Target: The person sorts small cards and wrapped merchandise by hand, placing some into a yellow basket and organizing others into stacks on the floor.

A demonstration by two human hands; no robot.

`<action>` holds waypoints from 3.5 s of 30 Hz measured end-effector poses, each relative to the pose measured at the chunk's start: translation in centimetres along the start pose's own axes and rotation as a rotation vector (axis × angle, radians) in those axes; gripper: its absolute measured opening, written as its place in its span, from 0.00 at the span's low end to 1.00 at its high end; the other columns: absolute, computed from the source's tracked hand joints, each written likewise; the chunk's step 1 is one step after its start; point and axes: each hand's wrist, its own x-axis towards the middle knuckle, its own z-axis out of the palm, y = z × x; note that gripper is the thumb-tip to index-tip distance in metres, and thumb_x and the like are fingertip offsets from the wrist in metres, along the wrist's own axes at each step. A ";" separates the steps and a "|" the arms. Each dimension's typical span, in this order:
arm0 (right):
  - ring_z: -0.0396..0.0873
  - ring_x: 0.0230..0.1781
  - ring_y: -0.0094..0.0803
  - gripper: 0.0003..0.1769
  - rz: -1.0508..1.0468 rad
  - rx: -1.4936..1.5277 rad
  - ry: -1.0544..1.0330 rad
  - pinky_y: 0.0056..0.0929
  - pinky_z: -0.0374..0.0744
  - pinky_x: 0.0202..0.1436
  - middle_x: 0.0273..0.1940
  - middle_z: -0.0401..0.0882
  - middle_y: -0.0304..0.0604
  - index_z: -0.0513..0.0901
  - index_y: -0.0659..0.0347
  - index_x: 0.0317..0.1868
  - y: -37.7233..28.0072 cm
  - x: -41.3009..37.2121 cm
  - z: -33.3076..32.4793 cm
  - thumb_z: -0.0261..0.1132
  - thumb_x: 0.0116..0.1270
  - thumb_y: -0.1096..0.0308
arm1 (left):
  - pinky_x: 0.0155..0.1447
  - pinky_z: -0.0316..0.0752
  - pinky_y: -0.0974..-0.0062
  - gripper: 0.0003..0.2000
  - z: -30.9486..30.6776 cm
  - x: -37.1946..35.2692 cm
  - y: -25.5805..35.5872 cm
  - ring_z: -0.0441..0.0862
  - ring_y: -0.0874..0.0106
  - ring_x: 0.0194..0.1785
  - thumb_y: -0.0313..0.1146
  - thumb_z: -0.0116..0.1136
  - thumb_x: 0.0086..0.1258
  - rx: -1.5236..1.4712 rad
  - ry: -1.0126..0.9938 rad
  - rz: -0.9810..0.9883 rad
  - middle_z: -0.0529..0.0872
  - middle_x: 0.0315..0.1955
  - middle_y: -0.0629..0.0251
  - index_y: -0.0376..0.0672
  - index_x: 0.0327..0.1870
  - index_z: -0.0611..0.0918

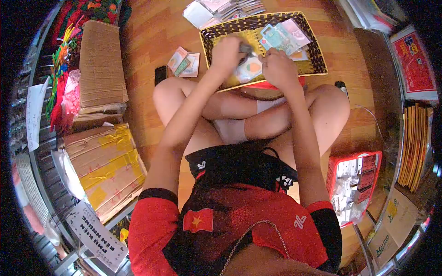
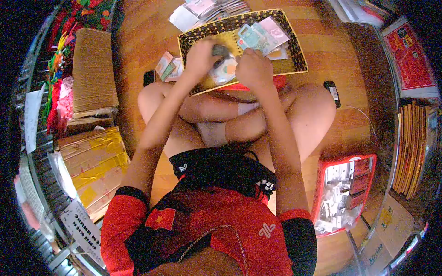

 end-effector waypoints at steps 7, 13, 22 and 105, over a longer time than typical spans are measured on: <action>0.73 0.45 0.49 0.18 -0.027 -0.013 0.330 0.44 0.71 0.51 0.43 0.75 0.54 0.78 0.68 0.44 0.6 0.8 0.5 0.55 0.53 0.68 | 0.45 0.75 0.64 0.13 -0.5 -3.6 1.7 0.79 0.58 0.42 0.29 0.65 0.46 0.005 -0.147 0.154 0.79 0.36 0.59 0.46 0.36 0.82; 0.72 0.45 0.46 0.20 -0.042 -0.018 0.535 0.40 0.69 0.53 0.43 0.75 0.50 0.79 0.59 0.47 0.8 0.3 0.3 0.54 0.52 0.72 | 0.45 0.75 0.62 0.15 0.6 0.3 2.0 0.79 0.58 0.42 0.32 0.67 0.45 0.068 -0.088 0.080 0.80 0.36 0.58 0.42 0.36 0.81; 0.73 0.40 0.44 0.16 -0.076 0.112 0.478 0.41 0.71 0.50 0.37 0.76 0.46 0.79 0.54 0.41 0.7 0.3 0.2 0.56 0.50 0.70 | 0.47 0.75 0.62 0.17 -0.7 -3.0 1.9 0.78 0.55 0.42 0.32 0.67 0.45 0.059 -0.171 0.094 0.79 0.35 0.56 0.42 0.39 0.80; 0.76 0.42 0.50 0.24 -0.569 -0.237 -0.244 0.42 0.76 0.44 0.42 0.75 0.51 0.73 0.54 0.50 -0.8 4.4 1.3 0.66 0.51 0.63 | 0.68 0.48 0.56 0.14 -1.0 -7.6 -1.1 0.81 0.67 0.38 0.44 0.50 0.60 0.135 -0.173 0.077 0.84 0.26 0.59 0.46 0.25 0.84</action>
